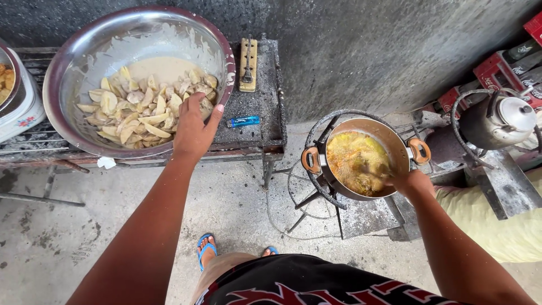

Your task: The recorder is coating fruit slices in batter and frying them in a pot of oil on a portable stove.

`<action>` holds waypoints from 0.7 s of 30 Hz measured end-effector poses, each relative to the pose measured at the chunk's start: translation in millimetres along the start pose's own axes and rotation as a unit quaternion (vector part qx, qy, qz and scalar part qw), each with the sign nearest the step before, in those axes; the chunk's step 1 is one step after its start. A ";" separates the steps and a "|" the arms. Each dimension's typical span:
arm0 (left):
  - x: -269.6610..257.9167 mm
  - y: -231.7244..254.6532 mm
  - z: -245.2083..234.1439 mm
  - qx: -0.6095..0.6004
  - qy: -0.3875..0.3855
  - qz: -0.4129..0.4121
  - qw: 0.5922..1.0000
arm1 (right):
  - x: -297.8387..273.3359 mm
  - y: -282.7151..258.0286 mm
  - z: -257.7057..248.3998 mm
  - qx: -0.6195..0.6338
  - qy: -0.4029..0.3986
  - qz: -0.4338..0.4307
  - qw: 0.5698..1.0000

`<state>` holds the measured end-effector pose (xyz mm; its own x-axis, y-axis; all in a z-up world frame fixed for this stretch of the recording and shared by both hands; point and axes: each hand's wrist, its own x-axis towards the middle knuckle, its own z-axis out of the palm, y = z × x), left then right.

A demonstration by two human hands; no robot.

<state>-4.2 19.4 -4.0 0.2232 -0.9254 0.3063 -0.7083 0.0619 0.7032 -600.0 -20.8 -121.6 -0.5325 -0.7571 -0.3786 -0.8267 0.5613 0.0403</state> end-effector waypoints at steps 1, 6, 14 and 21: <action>-0.2 0.1 0.1 0.000 0.000 0.000 1.000 | -2.0 -1.2 -0.2 0.000 0.000 0.000 1.000; -0.3 -1.4 0.3 0.005 -0.004 0.000 1.000 | -16.3 -8.1 -6.2 0.067 -0.031 0.012 0.997; 0.7 3.6 -0.8 0.008 -0.012 -0.016 1.000 | -14.3 -5.6 4.2 -0.010 -0.036 -0.036 0.999; 2.7 -0.1 0.8 0.018 -0.015 -0.012 1.000 | -18.0 12.8 -5.6 0.158 -0.040 -0.011 0.987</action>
<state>-4.0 16.7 -3.7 0.2196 -0.9375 0.2700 -0.7265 0.0276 0.6867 -602.0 -1.9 -109.1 -0.4886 -0.7485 -0.4483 -0.7329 0.6309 -0.2545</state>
